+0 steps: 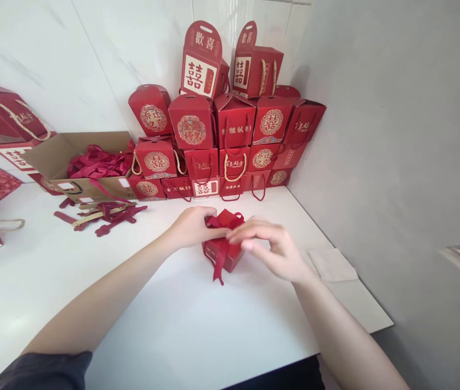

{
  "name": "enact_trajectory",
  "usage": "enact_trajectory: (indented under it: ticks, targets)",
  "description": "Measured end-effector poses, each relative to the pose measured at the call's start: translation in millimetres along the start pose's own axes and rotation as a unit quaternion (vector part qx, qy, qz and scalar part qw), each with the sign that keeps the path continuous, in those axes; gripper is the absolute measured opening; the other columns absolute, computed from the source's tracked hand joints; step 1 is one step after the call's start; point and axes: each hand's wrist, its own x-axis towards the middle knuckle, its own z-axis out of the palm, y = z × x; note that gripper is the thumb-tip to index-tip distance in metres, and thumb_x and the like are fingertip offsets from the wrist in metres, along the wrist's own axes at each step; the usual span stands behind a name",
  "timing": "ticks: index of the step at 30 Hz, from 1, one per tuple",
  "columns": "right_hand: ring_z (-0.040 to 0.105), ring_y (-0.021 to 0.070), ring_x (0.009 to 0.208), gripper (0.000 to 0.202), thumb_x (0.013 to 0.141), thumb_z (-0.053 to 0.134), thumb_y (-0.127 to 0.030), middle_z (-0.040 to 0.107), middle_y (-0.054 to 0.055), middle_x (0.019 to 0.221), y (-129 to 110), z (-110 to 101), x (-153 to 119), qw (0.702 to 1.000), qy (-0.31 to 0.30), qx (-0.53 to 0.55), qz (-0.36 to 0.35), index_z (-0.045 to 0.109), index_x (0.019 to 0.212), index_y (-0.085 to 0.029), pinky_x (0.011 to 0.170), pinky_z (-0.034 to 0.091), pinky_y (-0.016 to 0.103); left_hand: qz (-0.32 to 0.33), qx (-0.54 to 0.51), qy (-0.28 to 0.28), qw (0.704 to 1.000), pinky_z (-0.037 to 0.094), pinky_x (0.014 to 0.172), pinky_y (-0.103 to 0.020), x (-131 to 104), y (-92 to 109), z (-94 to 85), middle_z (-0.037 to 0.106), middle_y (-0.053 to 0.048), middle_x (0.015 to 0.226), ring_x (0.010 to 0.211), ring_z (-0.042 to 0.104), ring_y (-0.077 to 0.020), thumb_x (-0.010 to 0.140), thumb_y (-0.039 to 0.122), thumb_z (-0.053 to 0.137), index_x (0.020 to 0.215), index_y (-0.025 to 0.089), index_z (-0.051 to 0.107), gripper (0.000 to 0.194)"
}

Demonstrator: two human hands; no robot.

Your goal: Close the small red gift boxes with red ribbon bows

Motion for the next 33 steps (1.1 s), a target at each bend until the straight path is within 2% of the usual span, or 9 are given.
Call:
enact_trajectory:
  ticks: [2, 3, 7, 14, 20, 23, 27, 29, 33]
  targets:
    - [0.064, 0.0189, 0.098, 0.024, 0.094, 0.051, -0.042, 0.069, 0.004, 0.107, 13.0, -3.1, 4.5, 0.987, 0.112, 0.012, 0.112, 0.065, 0.103, -0.024, 0.090, 0.049, 0.037, 0.008, 0.019, -0.015, 1.000, 0.029, 0.053, -0.024, -2.9, 5.6, -2.5, 0.050, 0.004, 0.062, 0.059, 0.045, -0.0130, 0.061, 0.069, 0.070, 0.067, 0.019, 0.050, 0.054]
    - [0.063, 0.0187, 0.097, 0.027, 0.093, 0.050, -0.046, 0.068, 0.004, 0.111, 20.5, -3.7, 6.8, 0.977, 0.140, 0.025, 0.160, 0.062, 0.105, -0.025, 0.088, 0.050, 0.036, 0.013, 0.020, -0.032, 0.999, 0.030, 0.054, -0.024, -4.0, 8.2, -3.9, 0.053, 0.004, 0.065, 0.061, 0.047, -0.0138, 0.059, 0.068, 0.071, 0.069, 0.019, 0.051, 0.054]
    - [0.060, 0.0211, 0.107, 0.037, 0.089, 0.052, -0.055, 0.065, 0.006, 0.116, 40.5, -5.2, 12.8, 0.958, 0.113, 0.090, 0.248, 0.063, 0.090, -0.020, 0.099, 0.044, 0.038, 0.039, 0.000, -0.095, 0.995, 0.034, 0.058, -0.024, -5.7, 14.4, -8.9, 0.057, 0.003, 0.073, 0.067, 0.051, -0.0153, 0.057, 0.064, 0.075, 0.074, 0.020, 0.053, 0.052]
    - [0.053, 0.0249, 0.123, 0.043, 0.084, 0.061, -0.053, 0.056, 0.008, 0.136, 35.7, -17.6, 8.4, 0.968, -0.013, 0.122, 0.219, 0.061, 0.061, -0.018, 0.110, 0.034, 0.044, 0.095, 0.020, -0.092, 0.991, 0.032, 0.060, -0.025, -5.8, 13.1, -13.1, 0.050, 0.003, 0.073, 0.066, 0.046, -0.0138, 0.057, 0.063, 0.076, 0.067, 0.019, 0.052, 0.051]
    - [0.048, 0.0243, 0.128, 0.037, 0.083, 0.067, -0.041, 0.055, 0.006, 0.137, 42.7, -23.2, 7.0, 0.976, -0.033, 0.113, 0.184, 0.059, 0.056, -0.018, 0.106, 0.037, 0.043, 0.109, 0.100, -0.095, 0.984, 0.029, 0.060, -0.026, -8.6, 11.9, -21.0, 0.046, 0.002, 0.068, 0.062, 0.042, -0.0134, 0.061, 0.067, 0.072, 0.062, 0.018, 0.051, 0.053]
    - [0.050, 0.0239, 0.127, 0.036, 0.084, 0.065, -0.038, 0.056, 0.006, 0.135, 45.7, -24.1, 7.3, 0.978, -0.027, 0.110, 0.173, 0.058, 0.056, -0.018, 0.107, 0.036, 0.044, 0.105, 0.090, -0.088, 0.986, 0.032, 0.061, -0.027, -10.9, 15.8, -21.3, 0.050, 0.001, 0.070, 0.065, 0.045, -0.0148, 0.061, 0.066, 0.072, 0.068, 0.019, 0.055, 0.051]
    - [0.051, 0.0237, 0.125, 0.035, 0.085, 0.065, -0.038, 0.056, 0.005, 0.135, 47.4, -23.6, 7.6, 0.981, -0.029, 0.106, 0.161, 0.059, 0.057, -0.018, 0.107, 0.036, 0.045, 0.103, -0.016, 0.002, 0.995, 0.041, 0.075, -0.029, -13.5, 25.0, -11.4, 0.056, -0.002, 0.092, 0.085, 0.052, -0.0181, 0.078, 0.054, 0.065, 0.098, 0.022, 0.061, 0.037]
    - [0.052, 0.0237, 0.124, 0.035, 0.085, 0.064, -0.039, 0.056, 0.005, 0.135, 47.7, -22.8, 7.6, 0.982, -0.032, 0.101, 0.156, 0.059, 0.058, -0.018, 0.106, 0.038, 0.045, 0.108, -0.024, 0.034, 0.993, 0.042, 0.084, -0.032, -13.8, 27.3, -3.6, 0.053, -0.004, 0.099, 0.093, 0.052, -0.0191, 0.083, 0.048, 0.061, 0.097, 0.023, 0.065, 0.028]
    - [0.053, 0.0231, 0.122, 0.031, 0.086, 0.062, -0.041, 0.055, 0.006, 0.135, 46.5, -21.7, 7.5, 0.980, -0.006, 0.099, 0.170, 0.058, 0.065, -0.019, 0.103, 0.040, 0.045, 0.103, -0.033, 0.005, 0.994, 0.043, 0.089, -0.035, -12.4, 24.6, 9.9, 0.051, -0.003, 0.098, 0.094, 0.053, -0.0190, 0.080, 0.042, 0.066, 0.084, 0.022, 0.068, 0.021]
